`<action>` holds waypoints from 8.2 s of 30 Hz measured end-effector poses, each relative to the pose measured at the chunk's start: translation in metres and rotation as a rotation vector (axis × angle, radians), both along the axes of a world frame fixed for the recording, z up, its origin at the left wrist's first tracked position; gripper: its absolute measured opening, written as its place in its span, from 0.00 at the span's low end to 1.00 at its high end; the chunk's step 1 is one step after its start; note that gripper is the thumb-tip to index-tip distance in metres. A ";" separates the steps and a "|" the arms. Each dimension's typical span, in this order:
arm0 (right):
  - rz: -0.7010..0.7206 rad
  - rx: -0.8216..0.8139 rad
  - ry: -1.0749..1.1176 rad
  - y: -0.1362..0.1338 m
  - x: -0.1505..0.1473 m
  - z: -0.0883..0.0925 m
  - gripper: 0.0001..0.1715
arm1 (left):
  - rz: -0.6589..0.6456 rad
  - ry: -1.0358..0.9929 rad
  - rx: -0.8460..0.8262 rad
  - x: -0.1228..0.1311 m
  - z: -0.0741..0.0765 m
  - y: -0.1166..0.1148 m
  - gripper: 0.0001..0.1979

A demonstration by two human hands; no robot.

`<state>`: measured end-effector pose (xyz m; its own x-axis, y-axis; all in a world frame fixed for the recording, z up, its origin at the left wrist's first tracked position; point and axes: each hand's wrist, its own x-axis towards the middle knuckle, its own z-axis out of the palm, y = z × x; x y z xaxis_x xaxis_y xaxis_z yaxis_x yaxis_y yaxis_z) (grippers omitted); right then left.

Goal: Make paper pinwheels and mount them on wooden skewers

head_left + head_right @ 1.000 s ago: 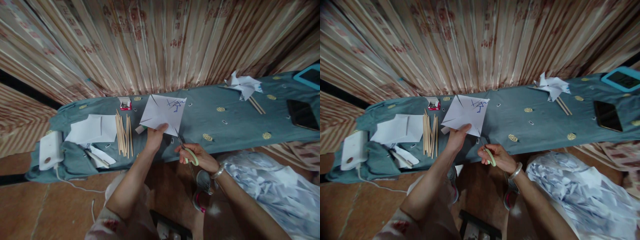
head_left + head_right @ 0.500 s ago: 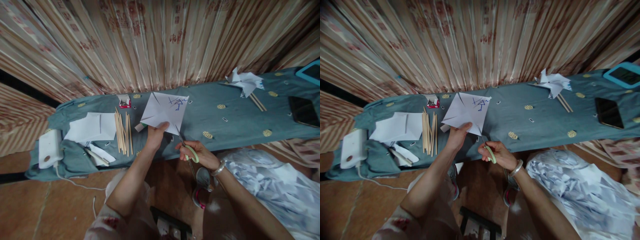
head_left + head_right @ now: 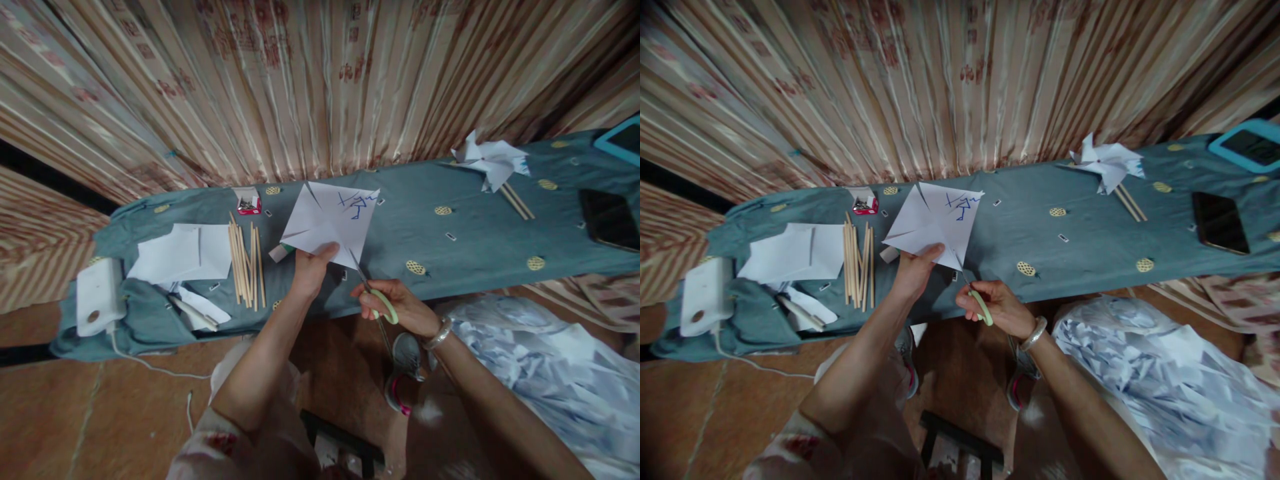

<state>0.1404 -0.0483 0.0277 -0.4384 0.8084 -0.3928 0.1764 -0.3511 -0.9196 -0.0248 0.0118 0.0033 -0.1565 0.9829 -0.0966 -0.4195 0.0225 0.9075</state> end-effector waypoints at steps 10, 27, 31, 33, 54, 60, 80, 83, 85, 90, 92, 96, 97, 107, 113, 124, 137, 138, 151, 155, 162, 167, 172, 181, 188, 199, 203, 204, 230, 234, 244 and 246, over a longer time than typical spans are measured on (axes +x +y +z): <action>-0.038 -0.035 0.025 0.000 -0.002 -0.004 0.30 | -0.007 0.010 -0.002 -0.002 0.000 0.000 0.23; -0.064 -0.011 0.017 0.002 -0.002 -0.005 0.28 | -0.038 0.040 -0.010 0.002 0.001 -0.005 0.27; -0.078 -0.027 0.015 0.002 -0.001 -0.005 0.27 | -0.034 0.035 -0.020 0.001 0.000 -0.004 0.27; -0.095 -0.038 0.023 0.001 -0.001 -0.006 0.26 | -0.028 0.041 -0.025 0.001 -0.001 -0.004 0.27; -0.128 -0.013 0.010 0.004 -0.002 -0.006 0.25 | -0.059 0.048 -0.048 0.005 0.001 -0.008 0.25; -0.133 0.003 0.006 0.003 -0.001 -0.007 0.26 | -0.068 0.029 -0.062 0.004 0.000 -0.009 0.24; -0.161 -0.004 0.004 0.005 -0.003 -0.007 0.24 | -0.079 0.058 -0.078 0.008 -0.003 -0.013 0.21; -0.177 -0.024 0.008 0.005 -0.003 -0.006 0.25 | -0.085 0.049 -0.081 0.008 -0.004 -0.012 0.21; -0.182 -0.034 0.004 0.006 -0.004 -0.005 0.25 | -0.088 0.052 -0.082 0.008 -0.005 -0.012 0.20; -0.209 -0.052 -0.002 0.006 -0.006 -0.004 0.26 | -0.087 0.061 -0.098 0.008 -0.004 -0.012 0.19; -0.218 -0.058 0.004 0.006 -0.006 -0.004 0.26 | -0.088 0.059 -0.092 0.008 -0.004 -0.012 0.19; -0.206 -0.021 0.008 0.007 -0.005 -0.002 0.25 | -0.094 0.061 -0.093 0.009 -0.004 -0.013 0.19; -0.202 -0.010 0.008 0.007 -0.005 -0.002 0.25 | -0.094 0.063 -0.095 0.009 -0.004 -0.013 0.20; -0.201 0.009 -0.016 0.007 -0.004 -0.002 0.27 | -0.095 0.060 -0.093 0.009 -0.003 -0.014 0.25; -0.204 0.001 0.012 0.007 -0.005 -0.003 0.26 | -0.104 0.064 -0.084 0.009 -0.003 -0.015 0.25; -0.206 0.016 0.003 0.007 -0.005 -0.007 0.28 | -0.113 0.046 -0.088 0.009 -0.002 -0.015 0.27; -0.177 0.004 -0.009 0.006 -0.004 -0.005 0.28 | -0.118 0.048 -0.088 0.009 0.000 -0.014 0.25; -0.162 -0.006 -0.019 0.006 -0.003 -0.006 0.28 | -0.119 0.047 -0.090 0.008 0.000 -0.014 0.25; 0.011 0.135 -0.390 -0.001 0.079 -0.001 0.24 | -0.067 -0.112 -0.133 0.002 0.000 0.001 0.27; -0.243 0.301 -0.565 0.004 0.100 0.001 0.29 | -0.088 -0.114 -0.168 0.012 -0.007 0.001 0.26; -0.410 0.551 -1.400 0.036 0.099 -0.015 0.29 | -0.166 -0.123 -0.245 0.035 -0.011 -0.005 0.27; -0.335 0.595 -1.518 0.053 0.087 -0.017 0.22 | -0.250 -0.194 -0.309 0.039 -0.002 -0.011 0.24; -0.304 0.565 -1.509 0.054 0.085 -0.011 0.17 | -0.363 -0.216 -0.361 0.024 0.001 -0.027 0.17; -0.419 0.804 -1.076 0.065 0.058 -0.016 0.19 | -0.630 0.401 -0.083 -0.006 0.015 -0.057 0.12; -0.303 0.870 -0.784 0.082 -0.001 -0.040 0.13 | -0.440 1.308 0.434 -0.002 -0.007 -0.009 0.17; -0.292 0.876 -0.695 0.093 0.003 -0.056 0.08 | -0.532 1.503 0.428 -0.002 -0.018 -0.001 0.16; -0.326 0.904 -0.718 0.101 0.012 -0.057 0.07 | -0.526 1.504 0.467 -0.005 -0.018 0.000 0.15; -0.333 0.912 -0.723 0.103 0.014 -0.058 0.07 | -0.522 1.497 0.483 -0.006 -0.018 0.000 0.14; -0.591 1.024 -0.871 0.117 0.050 -0.054 0.14 | -0.006 1.493 0.549 -0.069 -0.006 -0.001 0.17; -0.586 1.008 -0.851 0.114 0.047 -0.051 0.14 | 0.040 1.585 0.412 -0.100 -0.009 0.007 0.19; -0.678 0.874 -0.614 0.101 0.032 -0.037 0.13 | -0.047 1.378 0.191 -0.107 -0.012 0.006 0.12; -0.647 0.769 -0.429 0.088 0.015 -0.031 0.13 | -0.081 1.181 0.119 -0.093 -0.007 0.004 0.13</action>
<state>0.1551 0.0400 -0.0035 0.2108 0.9311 0.2978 0.5235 0.1498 -0.8387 -0.1181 0.0154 -0.0035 -0.0242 0.9871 0.1586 0.6766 -0.1006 0.7294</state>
